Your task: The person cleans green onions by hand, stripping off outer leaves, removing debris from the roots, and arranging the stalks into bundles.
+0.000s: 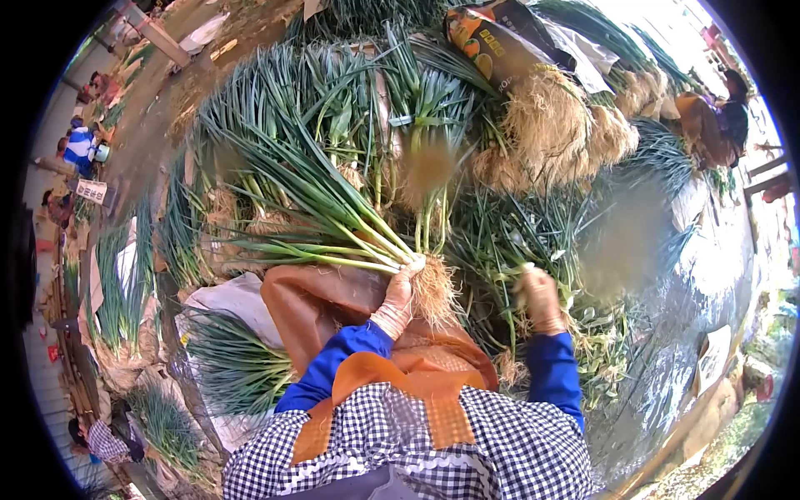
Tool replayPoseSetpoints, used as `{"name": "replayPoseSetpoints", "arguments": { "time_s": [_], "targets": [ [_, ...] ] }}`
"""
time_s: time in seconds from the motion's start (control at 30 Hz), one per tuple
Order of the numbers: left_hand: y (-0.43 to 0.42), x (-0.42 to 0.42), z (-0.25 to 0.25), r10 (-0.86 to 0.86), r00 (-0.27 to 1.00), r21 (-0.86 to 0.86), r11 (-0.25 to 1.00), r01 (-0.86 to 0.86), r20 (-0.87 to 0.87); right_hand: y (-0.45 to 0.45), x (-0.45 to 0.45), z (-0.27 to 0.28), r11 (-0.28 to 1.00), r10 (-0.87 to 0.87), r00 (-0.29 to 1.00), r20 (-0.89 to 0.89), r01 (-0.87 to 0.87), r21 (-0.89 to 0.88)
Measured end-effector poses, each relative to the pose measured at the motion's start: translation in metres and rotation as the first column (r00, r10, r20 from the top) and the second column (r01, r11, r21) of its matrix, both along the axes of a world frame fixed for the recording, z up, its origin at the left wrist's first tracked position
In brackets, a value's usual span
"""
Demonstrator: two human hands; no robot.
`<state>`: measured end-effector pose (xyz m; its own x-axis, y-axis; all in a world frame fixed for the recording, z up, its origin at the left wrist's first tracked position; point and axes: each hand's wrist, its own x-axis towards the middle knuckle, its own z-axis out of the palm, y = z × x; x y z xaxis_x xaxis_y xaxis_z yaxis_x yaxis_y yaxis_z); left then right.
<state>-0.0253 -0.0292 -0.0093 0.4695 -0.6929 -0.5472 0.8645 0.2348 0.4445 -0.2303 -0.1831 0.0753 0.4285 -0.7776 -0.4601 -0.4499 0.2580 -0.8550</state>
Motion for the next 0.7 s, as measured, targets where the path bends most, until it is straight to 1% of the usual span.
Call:
{"name": "replayPoseSetpoints", "arguments": {
  "time_s": [0.03,0.07,0.1,0.13,0.17,0.2,0.23,0.27,0.3,0.33,0.37,0.43,0.47,0.5,0.53,0.57,0.6,0.63,0.67,0.7],
  "targets": [
    [0.001,-0.002,0.007,-0.006,1.0,0.023,1.0,0.006,-0.003,-0.027,-0.026,-0.022,0.997,-0.032,0.996,-0.081,0.025,-0.079],
    [0.003,-0.003,0.008,-0.012,1.0,0.024,1.0,0.012,-0.006,-0.042,-0.042,-0.031,0.916,0.032,0.733,-0.68,-0.294,-0.273],
    [0.003,-0.005,0.01,-0.024,1.0,-0.001,1.0,0.025,0.013,-0.055,-0.049,-0.037,0.747,-0.125,0.167,-0.978,-0.633,-0.204],
    [0.002,-0.005,0.011,-0.032,0.999,-0.029,0.999,0.033,0.036,-0.064,-0.047,-0.046,0.755,-0.091,0.397,-0.913,-0.571,-0.323],
    [0.001,-0.005,0.01,-0.046,0.993,0.001,0.999,0.046,0.113,-0.064,-0.027,-0.069,0.644,-0.142,0.706,-0.694,-0.466,-0.606],
    [0.001,-0.004,0.01,-0.077,0.997,-0.028,0.997,0.077,0.024,-0.052,0.009,-0.056,0.73,0.05,0.849,-0.526,-0.391,-0.561],
    [0.003,-0.004,0.012,-0.114,0.991,-0.057,0.992,0.111,-0.063,-0.035,0.047,-0.043,0.736,0.184,0.925,-0.334,-0.354,-0.576],
    [0.003,-0.005,0.025,-0.088,0.996,-0.073,0.994,0.086,-0.025,-0.028,0.079,-0.051,0.934,0.254,0.966,-0.035,-0.255,-0.249],
    [0.002,-0.003,-0.003,-0.051,0.993,-0.082,0.995,0.06,0.107,-0.021,0.111,-0.049,0.962,0.272,0.953,0.136,-0.271,-0.026],
    [0.002,-0.002,-0.002,-0.069,0.991,-0.068,0.995,0.077,0.114,-0.02,0.136,-0.045,0.943,0.297,0.923,0.243,-0.324,0.076],
    [0.004,-0.003,0.0,-0.085,0.99,-0.049,0.995,0.091,0.115,-0.025,0.159,-0.075,0.939,0.266,0.899,0.347,-0.323,0.117],
    [0.006,-0.007,0.023,-0.073,0.997,-0.009,0.997,0.073,-0.031,-0.016,0.189,-0.092,0.949,0.064,0.901,0.43,-0.189,0.253],
    [0.005,-0.008,0.012,-0.07,0.996,0.045,0.997,0.067,0.062,-0.008,0.199,-0.093,0.972,-0.003,0.906,0.424,-0.096,0.213],
    [0.004,-0.006,-0.004,-0.114,0.985,0.107,0.989,0.1,0.13,-0.001,0.203,-0.094,0.985,-0.072,0.907,0.414,0.0,0.172],
    [0.004,-0.007,-0.009,-0.13,0.981,0.132,0.985,0.111,0.147,-0.006,0.202,-0.127,0.978,-0.133,0.843,0.521,0.026,0.207],
    [0.003,-0.008,-0.012,-0.148,0.975,0.155,0.98,0.123,0.164,-0.008,0.201,-0.147,0.989,-0.139,0.855,0.5,0.094,0.114],
    [0.001,-0.009,-0.013,-0.15,0.976,0.154,0.98,0.126,0.159,-0.01,0.195,-0.148,0.989,-0.134,0.889,0.438,0.147,0.003],
    [0.0,-0.01,-0.014,-0.167,0.971,0.204,0.97,0.131,0.173,-0.01,0.188,-0.148,0.975,-0.139,0.918,0.371,0.192,-0.108],
    [0.0,-0.011,-0.015,-0.186,0.965,0.254,0.957,0.136,0.185,-0.009,0.18,-0.138,0.923,-0.095,0.957,0.273,0.187,-0.335],
    [0.0,-0.013,-0.013,-0.192,0.965,0.256,0.956,0.142,0.181,0.001,0.174,-0.1,0.932,-0.108,0.949,0.297,0.2,-0.303]
  ]
}}
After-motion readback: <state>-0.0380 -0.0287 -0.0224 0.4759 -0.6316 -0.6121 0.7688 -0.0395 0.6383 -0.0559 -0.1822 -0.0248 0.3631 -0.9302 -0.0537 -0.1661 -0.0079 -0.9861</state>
